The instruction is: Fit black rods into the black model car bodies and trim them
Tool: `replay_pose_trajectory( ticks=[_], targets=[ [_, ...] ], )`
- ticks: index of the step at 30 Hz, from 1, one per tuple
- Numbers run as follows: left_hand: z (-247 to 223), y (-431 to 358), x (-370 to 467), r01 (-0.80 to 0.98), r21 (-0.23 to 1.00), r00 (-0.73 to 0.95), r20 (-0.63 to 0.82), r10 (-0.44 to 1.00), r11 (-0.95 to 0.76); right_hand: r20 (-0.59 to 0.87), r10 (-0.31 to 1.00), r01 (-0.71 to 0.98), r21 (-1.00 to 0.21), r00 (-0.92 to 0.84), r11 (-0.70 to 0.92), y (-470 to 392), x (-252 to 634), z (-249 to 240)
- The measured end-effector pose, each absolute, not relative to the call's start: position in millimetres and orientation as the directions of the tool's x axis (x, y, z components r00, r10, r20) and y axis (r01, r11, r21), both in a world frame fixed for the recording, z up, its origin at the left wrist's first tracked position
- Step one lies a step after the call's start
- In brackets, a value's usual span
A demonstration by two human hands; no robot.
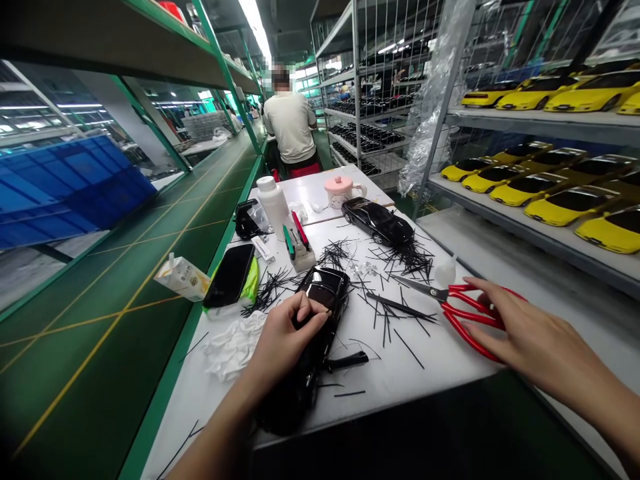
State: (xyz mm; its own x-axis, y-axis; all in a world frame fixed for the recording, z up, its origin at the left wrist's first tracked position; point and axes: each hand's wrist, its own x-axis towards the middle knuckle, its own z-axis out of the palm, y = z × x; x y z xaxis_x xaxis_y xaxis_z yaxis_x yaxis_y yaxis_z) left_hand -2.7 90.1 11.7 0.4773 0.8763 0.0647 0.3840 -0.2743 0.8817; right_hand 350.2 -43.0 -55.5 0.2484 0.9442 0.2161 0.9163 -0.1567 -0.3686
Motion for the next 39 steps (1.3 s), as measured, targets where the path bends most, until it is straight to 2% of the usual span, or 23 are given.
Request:
replay_pose_trajectory(
  ticks=[3, 6, 9, 12, 39],
  targets=[
    [11, 90, -3, 0.374, 0.890, 0.466, 0.063, 0.882, -0.261, 0.176, 0.960, 0.877, -0.466, 0.220, -0.116, -47, 322, -58],
    [12, 90, -3, 0.344, 0.907, 0.456, 0.065, 0.888, -0.243, 0.211, 0.967, 0.833, -0.553, 0.141, -0.001, -48, 289, -62],
    [14, 90, -2, 0.342, 0.910, 0.451, 0.060, 0.890, -0.235, 0.242, 0.968, 0.796, -0.597, 0.058, 0.101, -44, 266, -66],
    [14, 90, -3, 0.356, 0.904, 0.456, 0.052, 0.889, -0.235, 0.230, 0.970, 0.775, -0.626, 0.072, 0.091, -39, 254, -67],
    [13, 89, -2, 0.343, 0.909, 0.450, 0.064, 0.891, -0.239, 0.229, 0.973, 0.757, -0.638, 0.015, 0.139, -37, 250, -78]
  ],
)
